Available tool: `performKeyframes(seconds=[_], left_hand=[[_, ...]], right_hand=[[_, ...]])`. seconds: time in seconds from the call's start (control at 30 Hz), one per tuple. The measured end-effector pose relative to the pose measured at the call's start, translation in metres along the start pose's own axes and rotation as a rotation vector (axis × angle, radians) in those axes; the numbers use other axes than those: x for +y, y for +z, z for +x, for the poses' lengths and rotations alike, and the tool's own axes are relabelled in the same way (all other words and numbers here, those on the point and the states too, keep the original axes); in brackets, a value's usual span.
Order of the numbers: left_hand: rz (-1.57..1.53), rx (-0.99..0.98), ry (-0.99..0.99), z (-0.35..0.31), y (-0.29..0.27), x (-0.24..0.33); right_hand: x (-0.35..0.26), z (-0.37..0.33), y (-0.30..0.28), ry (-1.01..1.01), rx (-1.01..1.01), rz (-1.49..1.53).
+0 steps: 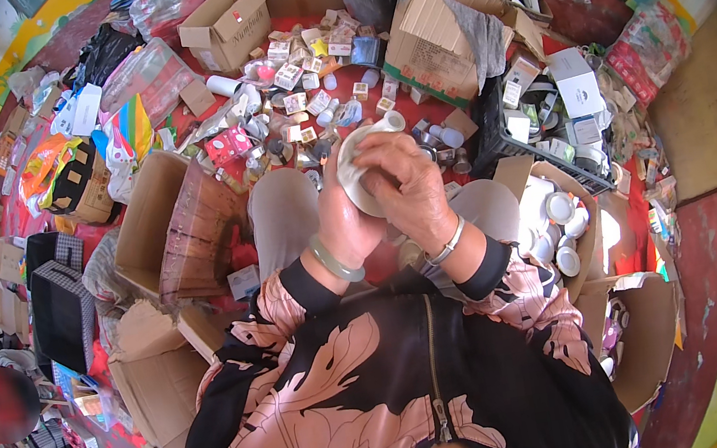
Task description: The person sits on the floor and cleans small white light fixtures. They use a cloth to wipe the exterior and interior of the fixtures, remove and clean orange plastic components, and place the cleaned items into a cardboard box.
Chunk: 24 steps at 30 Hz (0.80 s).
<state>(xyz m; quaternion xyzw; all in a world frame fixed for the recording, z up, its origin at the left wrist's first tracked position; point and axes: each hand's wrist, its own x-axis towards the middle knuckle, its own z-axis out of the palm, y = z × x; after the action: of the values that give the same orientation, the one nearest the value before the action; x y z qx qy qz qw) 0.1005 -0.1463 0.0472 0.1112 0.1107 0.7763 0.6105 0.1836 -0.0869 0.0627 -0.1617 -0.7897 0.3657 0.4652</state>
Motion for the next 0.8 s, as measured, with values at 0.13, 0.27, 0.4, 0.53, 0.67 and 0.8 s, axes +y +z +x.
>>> performKeyframes(seconds=[0.13,0.27,0.4,0.53,0.67,0.8], left_hand=[[0.139,0.018,-0.002,0.0,0.001,0.018],[0.183,-0.018,0.1,0.002,0.004,0.019],[0.218,-0.093,-0.018,-0.007,0.005,0.006],[0.048,0.047,-0.068,-0.007,-0.009,0.0],[0.129,0.022,0.038,-0.001,-0.007,0.01],[0.359,0.053,0.024,-0.009,0.003,0.005]], right_hand=[[-0.012,-0.009,-0.018,-0.045,-0.361,0.121],[0.004,-0.001,-0.043,-0.062,-0.382,-0.03],[-0.02,0.007,-0.036,-0.074,-0.439,0.107],[0.016,0.023,-0.036,-0.179,-0.188,-0.037],[0.02,-0.011,-0.032,-0.114,-0.175,-0.096],[-0.005,-0.022,-0.013,-0.169,-0.301,-0.007]])
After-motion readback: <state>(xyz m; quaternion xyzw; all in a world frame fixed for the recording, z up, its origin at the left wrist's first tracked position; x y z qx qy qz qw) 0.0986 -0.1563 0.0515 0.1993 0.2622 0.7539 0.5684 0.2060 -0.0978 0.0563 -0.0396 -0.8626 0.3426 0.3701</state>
